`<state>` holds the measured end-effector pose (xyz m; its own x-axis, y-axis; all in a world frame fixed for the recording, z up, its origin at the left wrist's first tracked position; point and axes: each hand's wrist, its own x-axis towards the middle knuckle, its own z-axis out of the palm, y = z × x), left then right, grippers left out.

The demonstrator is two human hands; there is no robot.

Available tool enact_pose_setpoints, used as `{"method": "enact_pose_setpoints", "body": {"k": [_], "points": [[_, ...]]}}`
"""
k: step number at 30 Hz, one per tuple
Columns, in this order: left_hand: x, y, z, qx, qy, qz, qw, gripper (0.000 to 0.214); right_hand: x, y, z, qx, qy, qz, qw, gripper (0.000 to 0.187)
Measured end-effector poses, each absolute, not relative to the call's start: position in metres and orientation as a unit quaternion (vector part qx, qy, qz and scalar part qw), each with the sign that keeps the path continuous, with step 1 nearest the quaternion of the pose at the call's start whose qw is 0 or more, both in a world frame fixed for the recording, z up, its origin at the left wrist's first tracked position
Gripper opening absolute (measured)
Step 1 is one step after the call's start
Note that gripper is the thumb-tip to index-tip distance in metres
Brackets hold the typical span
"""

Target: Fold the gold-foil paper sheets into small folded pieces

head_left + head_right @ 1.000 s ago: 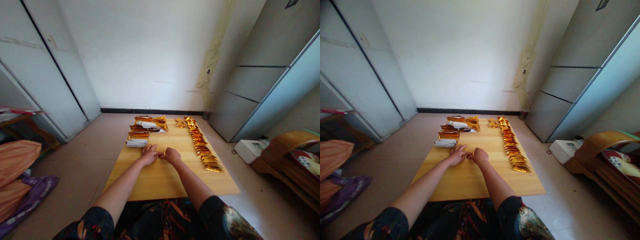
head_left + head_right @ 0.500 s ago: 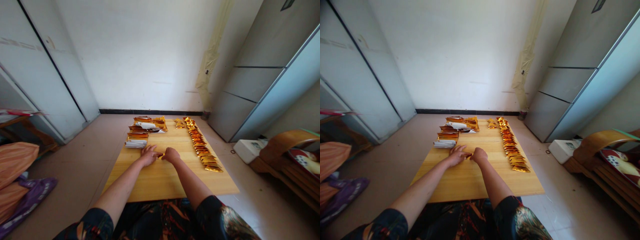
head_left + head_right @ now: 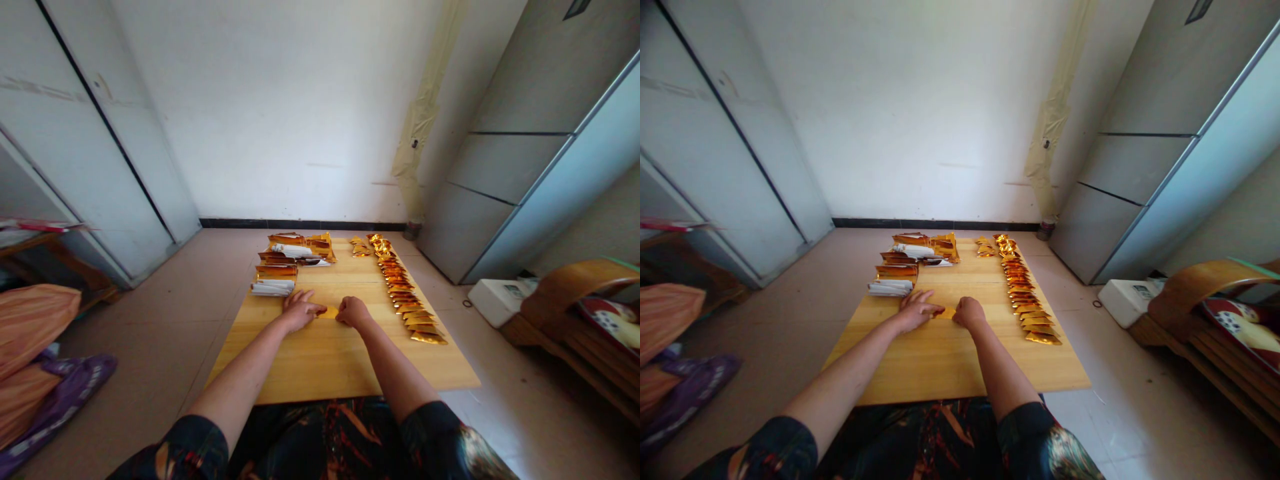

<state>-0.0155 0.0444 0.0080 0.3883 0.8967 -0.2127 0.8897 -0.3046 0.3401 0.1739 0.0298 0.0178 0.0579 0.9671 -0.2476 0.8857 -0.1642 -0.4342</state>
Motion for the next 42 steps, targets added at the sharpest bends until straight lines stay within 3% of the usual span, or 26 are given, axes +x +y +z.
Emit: {"method": "enact_pose_setpoints", "body": {"k": [11, 18, 24, 33, 36, 42], "points": [[-0.015, 0.046, 0.007, 0.809, 0.554, 0.014, 0.198, 0.034, 0.204, 0.020, 0.022, -0.740, -0.592, 0.290, 0.135, 0.014], [-0.014, 0.046, 0.005, 0.805, 0.558, 0.017, 0.199, 0.035, 0.177, 0.030, 0.037, -0.653, -0.540, 0.417, 0.328, 0.008], [-0.018, 0.046, 0.001, 0.811, 0.554, 0.017, 0.188, 0.040, 0.150, 0.043, 0.017, -0.692, -0.537, 0.428, 0.221, 0.013], [-0.027, 0.047, -0.002, 0.816, 0.547, 0.028, 0.186, 0.036, 0.153, 0.044, 0.013, -0.737, -0.611, 0.255, 0.138, 0.015], [-0.028, 0.044, -0.005, 0.814, 0.550, 0.064, 0.176, 0.033, 0.151, 0.045, 0.018, -0.740, -0.609, 0.256, 0.125, 0.014], [-0.025, 0.036, -0.011, 0.800, 0.557, 0.174, 0.138, 0.021, 0.143, 0.044, 0.026, -0.745, -0.625, 0.221, 0.074, 0.033]]}}
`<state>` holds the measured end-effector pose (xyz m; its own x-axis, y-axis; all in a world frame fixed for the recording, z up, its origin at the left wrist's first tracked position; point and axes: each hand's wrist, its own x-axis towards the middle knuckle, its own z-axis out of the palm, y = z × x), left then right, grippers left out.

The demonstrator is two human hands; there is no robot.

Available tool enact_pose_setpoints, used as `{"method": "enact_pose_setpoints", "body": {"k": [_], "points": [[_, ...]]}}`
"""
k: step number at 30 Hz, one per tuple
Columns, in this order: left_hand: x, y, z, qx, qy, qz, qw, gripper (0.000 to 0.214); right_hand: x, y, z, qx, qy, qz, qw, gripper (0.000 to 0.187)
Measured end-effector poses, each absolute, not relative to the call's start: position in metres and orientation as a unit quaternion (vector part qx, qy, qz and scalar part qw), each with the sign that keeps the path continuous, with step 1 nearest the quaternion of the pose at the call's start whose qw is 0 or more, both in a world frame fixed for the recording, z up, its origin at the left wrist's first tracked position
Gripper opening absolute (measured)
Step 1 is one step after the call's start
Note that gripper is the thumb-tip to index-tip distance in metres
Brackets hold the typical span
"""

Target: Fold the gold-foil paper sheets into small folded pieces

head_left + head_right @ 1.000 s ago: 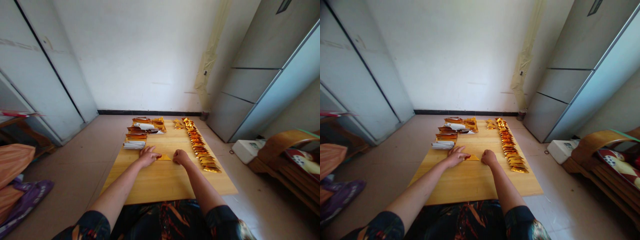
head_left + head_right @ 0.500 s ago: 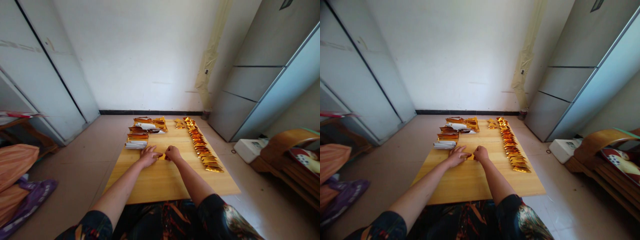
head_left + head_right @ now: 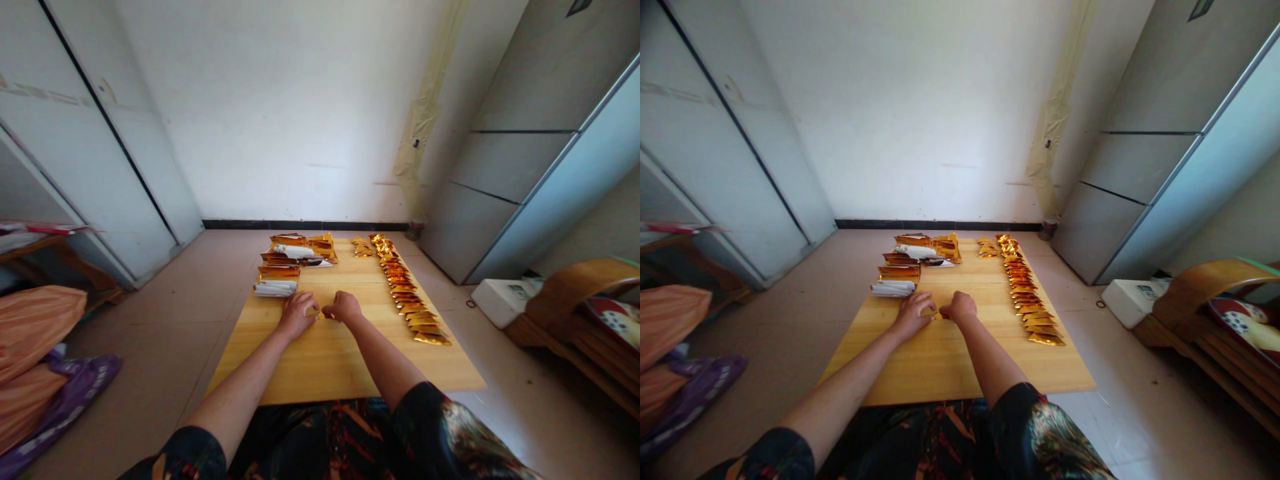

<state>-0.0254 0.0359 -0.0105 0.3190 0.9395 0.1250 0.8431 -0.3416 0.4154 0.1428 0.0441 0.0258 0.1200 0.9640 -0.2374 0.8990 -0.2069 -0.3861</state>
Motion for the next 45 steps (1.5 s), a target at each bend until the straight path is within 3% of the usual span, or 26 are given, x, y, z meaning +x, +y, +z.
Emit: {"method": "enact_pose_setpoints", "body": {"k": [6, 13, 16, 20, 26, 31, 35, 40, 45], "points": [[-0.022, 0.036, -0.006, 0.784, 0.574, 0.178, 0.154, 0.014, 0.134, 0.042, 0.035, -0.737, -0.648, 0.188, 0.033, 0.052], [-0.019, 0.035, 0.001, 0.793, 0.570, 0.139, 0.167, 0.015, 0.141, 0.053, 0.022, -0.740, -0.637, 0.207, 0.053, 0.029], [-0.017, 0.034, 0.003, 0.805, 0.559, 0.096, 0.172, 0.027, 0.146, 0.058, 0.018, -0.740, -0.628, 0.233, 0.065, 0.019], [-0.015, 0.037, 0.008, 0.820, 0.539, 0.029, 0.187, 0.049, 0.152, 0.059, 0.016, -0.741, -0.607, 0.264, 0.111, 0.021], [-0.008, 0.052, 0.024, 0.826, 0.511, -0.055, 0.232, 0.051, 0.164, 0.050, 0.009, -0.716, -0.552, 0.384, 0.187, 0.022], [-0.003, 0.061, 0.028, 0.817, 0.508, -0.085, 0.259, 0.057, 0.170, 0.050, 0.008, -0.758, -0.572, 0.275, 0.149, 0.026], [-0.002, 0.062, 0.028, 0.815, 0.510, -0.096, 0.257, 0.059, 0.170, 0.050, 0.012, -0.763, -0.571, 0.275, 0.129, 0.026], [-0.002, 0.060, 0.029, 0.812, 0.512, -0.101, 0.261, 0.059, 0.173, 0.037, 0.015, -0.716, -0.632, 0.258, 0.144, 0.012], [-0.001, 0.059, 0.032, 0.814, 0.509, -0.107, 0.258, 0.062, 0.181, 0.019, 0.007, -0.631, -0.745, 0.155, 0.152, 0.025]]}}
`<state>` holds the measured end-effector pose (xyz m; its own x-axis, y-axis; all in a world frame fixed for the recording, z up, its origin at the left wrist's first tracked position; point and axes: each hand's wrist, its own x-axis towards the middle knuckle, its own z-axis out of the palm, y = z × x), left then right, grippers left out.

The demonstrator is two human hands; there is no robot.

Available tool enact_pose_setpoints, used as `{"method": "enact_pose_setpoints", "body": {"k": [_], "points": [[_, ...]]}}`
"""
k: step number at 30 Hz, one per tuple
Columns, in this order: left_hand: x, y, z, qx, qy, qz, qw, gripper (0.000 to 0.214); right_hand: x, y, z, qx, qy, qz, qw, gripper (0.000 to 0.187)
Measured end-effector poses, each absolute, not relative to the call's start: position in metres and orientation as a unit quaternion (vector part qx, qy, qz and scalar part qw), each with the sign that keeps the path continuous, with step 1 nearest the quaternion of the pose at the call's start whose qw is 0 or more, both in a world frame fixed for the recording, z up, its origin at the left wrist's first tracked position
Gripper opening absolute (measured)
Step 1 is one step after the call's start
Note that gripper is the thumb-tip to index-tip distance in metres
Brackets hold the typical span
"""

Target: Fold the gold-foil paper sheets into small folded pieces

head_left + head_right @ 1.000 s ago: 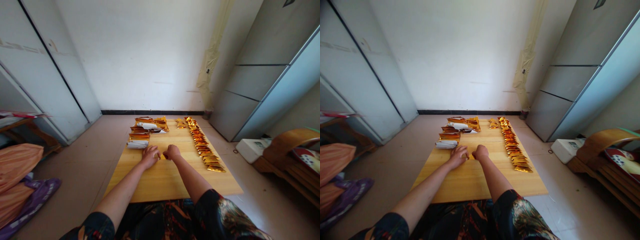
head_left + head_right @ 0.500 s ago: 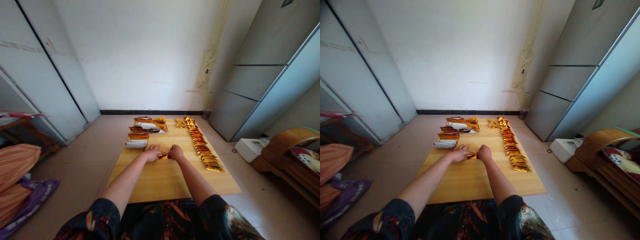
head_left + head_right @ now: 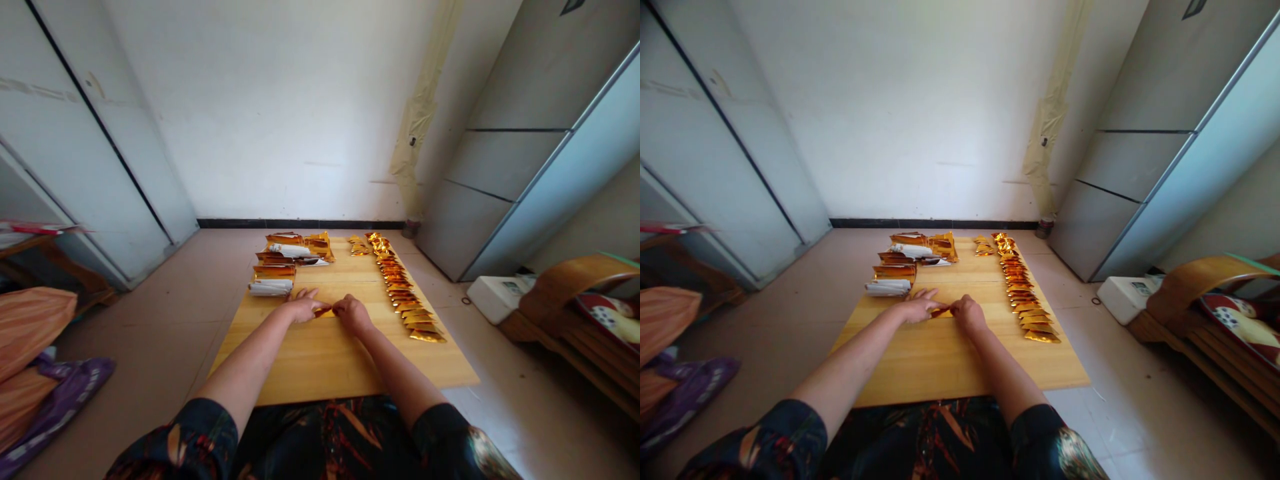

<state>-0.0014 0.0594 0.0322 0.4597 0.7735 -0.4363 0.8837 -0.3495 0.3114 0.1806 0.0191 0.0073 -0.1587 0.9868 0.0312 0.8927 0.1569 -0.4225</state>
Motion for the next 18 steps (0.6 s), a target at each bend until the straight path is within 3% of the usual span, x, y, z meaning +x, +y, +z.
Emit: {"method": "enact_pose_setpoints", "body": {"k": [8, 18], "points": [[-0.002, 0.061, 0.032, 0.823, 0.500, -0.123, 0.239, 0.057, 0.186, 0.012, 0.010, -0.585, -0.803, 0.083, 0.078, 0.027], [-0.001, 0.059, 0.033, 0.819, 0.505, -0.108, 0.248, 0.055, 0.206, -0.006, 0.007, -0.526, -0.847, 0.003, 0.072, 0.025]]}}
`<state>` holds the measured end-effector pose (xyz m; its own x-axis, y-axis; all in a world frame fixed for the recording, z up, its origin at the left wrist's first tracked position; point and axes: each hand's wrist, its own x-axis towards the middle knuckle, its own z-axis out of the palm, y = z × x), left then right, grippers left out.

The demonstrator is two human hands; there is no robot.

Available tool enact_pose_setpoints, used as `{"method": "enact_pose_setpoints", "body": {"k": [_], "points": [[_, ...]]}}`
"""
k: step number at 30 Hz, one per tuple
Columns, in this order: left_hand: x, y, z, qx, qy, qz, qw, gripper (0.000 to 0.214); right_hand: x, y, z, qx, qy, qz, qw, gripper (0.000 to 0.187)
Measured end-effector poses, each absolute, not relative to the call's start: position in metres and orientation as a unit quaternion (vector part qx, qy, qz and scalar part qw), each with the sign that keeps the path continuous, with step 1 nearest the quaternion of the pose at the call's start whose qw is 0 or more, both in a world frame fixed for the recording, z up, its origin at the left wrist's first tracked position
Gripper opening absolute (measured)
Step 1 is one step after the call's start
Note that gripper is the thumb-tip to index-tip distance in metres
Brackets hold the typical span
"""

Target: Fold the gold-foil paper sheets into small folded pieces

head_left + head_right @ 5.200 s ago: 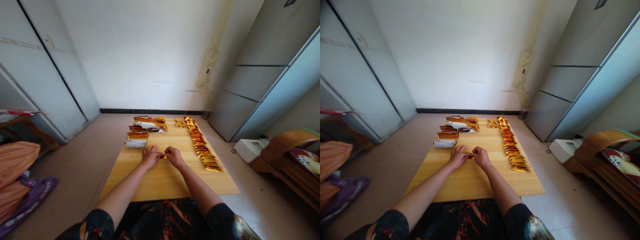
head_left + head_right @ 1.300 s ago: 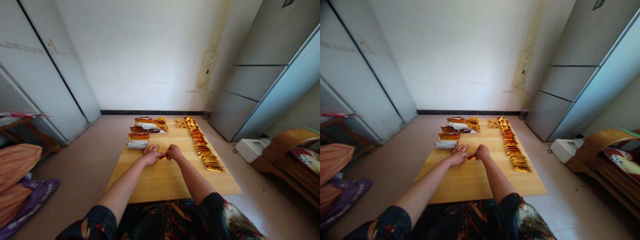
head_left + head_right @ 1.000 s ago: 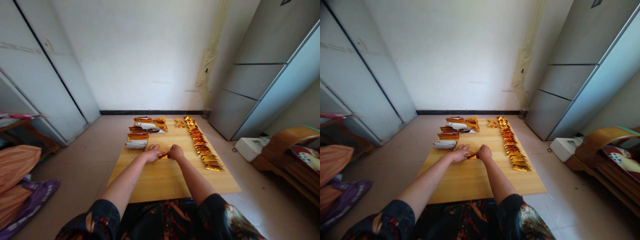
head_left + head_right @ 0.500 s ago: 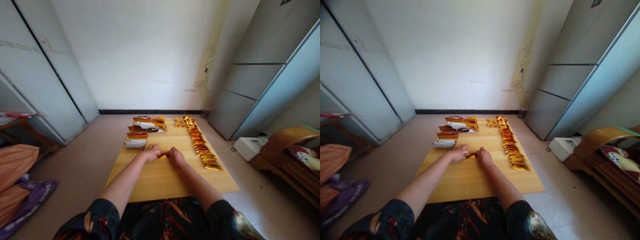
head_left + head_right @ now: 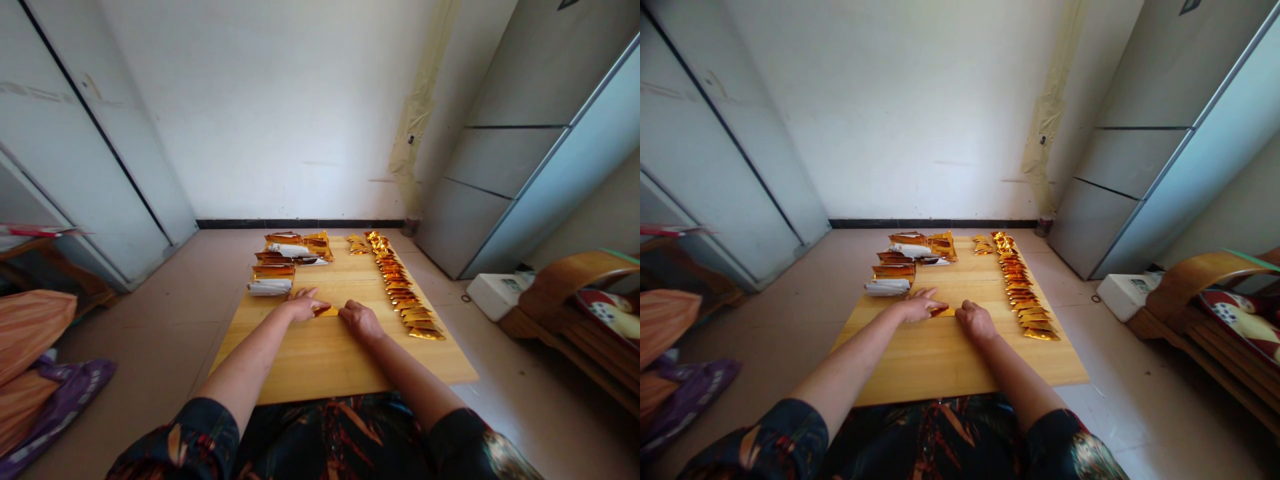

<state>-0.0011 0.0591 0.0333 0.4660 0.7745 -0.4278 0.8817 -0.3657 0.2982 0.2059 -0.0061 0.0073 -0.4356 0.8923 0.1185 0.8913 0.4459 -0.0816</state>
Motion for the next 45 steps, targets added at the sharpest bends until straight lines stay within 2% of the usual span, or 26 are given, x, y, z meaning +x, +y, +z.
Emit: {"method": "enact_pose_setpoints", "body": {"k": [11, 19, 29, 34, 45], "points": [[-0.003, 0.050, 0.036, 0.819, 0.506, -0.093, 0.253, 0.067, 0.204, -0.007, 0.010, -0.493, -0.858, 0.004, 0.142, 0.023], [-0.003, 0.045, 0.029, 0.815, 0.520, -0.057, 0.250, 0.055, 0.195, 0.010, 0.006, -0.459, -0.881, -0.033, 0.105, 0.026], [0.000, 0.037, 0.020, 0.817, 0.538, -0.015, 0.205, 0.039, 0.196, 0.015, -0.011, -0.482, -0.864, -0.073, 0.124, 0.023], [0.001, 0.035, 0.010, 0.822, 0.542, 0.026, 0.172, 0.037, 0.193, 0.013, -0.009, -0.497, -0.854, -0.058, 0.139, 0.023], [0.001, 0.035, -0.004, 0.826, 0.544, 0.081, 0.123, 0.034, 0.185, 0.011, -0.004, -0.528, -0.841, -0.051, 0.109, 0.024]]}}
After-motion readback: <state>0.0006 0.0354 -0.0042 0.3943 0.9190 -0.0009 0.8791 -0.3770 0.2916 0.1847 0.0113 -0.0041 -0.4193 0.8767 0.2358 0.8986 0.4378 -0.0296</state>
